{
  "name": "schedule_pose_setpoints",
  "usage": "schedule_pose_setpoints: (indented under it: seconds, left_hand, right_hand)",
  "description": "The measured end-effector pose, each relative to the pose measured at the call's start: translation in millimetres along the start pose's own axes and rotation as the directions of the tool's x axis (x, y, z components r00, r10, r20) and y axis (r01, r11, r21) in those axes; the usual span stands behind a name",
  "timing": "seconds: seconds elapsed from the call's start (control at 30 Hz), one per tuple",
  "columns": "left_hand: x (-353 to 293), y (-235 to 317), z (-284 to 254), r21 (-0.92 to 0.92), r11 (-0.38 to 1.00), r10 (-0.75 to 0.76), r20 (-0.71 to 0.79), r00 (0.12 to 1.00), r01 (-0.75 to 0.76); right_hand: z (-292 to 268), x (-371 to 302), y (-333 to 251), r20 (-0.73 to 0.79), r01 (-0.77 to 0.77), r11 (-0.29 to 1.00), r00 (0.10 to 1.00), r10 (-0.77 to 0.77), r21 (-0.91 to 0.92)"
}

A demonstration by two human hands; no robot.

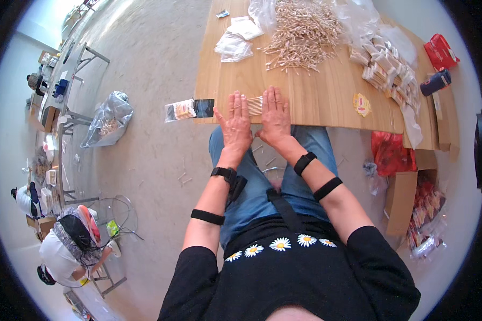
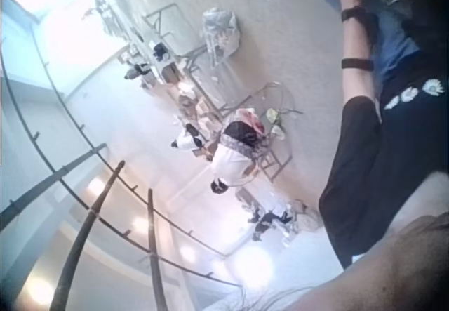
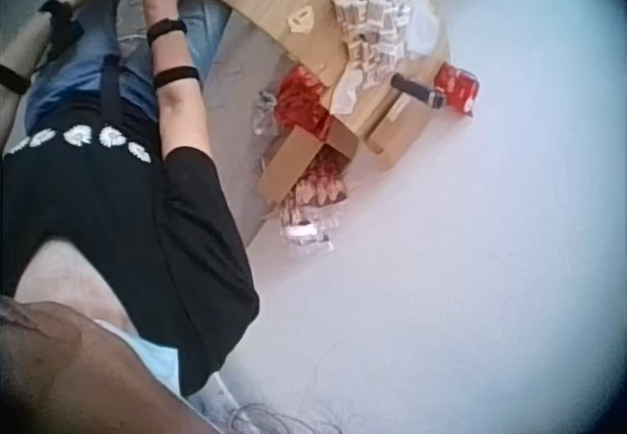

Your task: Picking up groups of cotton swabs from a pile and placing them into small plastic bags.

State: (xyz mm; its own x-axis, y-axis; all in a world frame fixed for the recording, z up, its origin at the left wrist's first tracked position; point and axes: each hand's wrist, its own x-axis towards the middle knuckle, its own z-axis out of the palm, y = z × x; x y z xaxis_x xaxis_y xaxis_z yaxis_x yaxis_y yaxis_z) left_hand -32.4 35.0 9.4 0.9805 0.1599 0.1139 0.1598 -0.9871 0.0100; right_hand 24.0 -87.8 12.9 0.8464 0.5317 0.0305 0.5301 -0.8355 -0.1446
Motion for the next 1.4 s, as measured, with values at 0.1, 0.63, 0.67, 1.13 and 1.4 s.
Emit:
schedule_pose_setpoints:
  seconds: [0.1,0.63,0.67,1.13,1.4]
  left_hand:
    - [-2,-6,5,0.062,0.998,-0.011,-0.002,1.0,0.011]
    - [-42,-39,-8,-0.68,0.692,-0.515,-0.23,0.825,0.242]
    - [-47,-52,-12,-0.814,0.465,-0.662,-0.06,0.747,0.347]
    - [21,-163,44,-0.648,-0.755,-0.573,0.579,0.58,-0.1]
    - [24,-167,60,-0.481,-0.861,-0.486,0.68,0.548,-0.167]
  right_hand:
    - [-8,4,1,0.042,0.035,0.999,0.998,-0.036,0.026]
    - [-1,5,-12,0.013,0.217,0.976,0.976,-0.217,0.031]
    - [-2,5,-14,0.017,0.222,0.975,0.975,-0.223,0.029]
    - [-7,8,-37,0.03,0.184,0.975,0.982,-0.189,0.124]
    - [14,44,-127,0.014,0.233,0.955,0.971,-0.24,0.186]
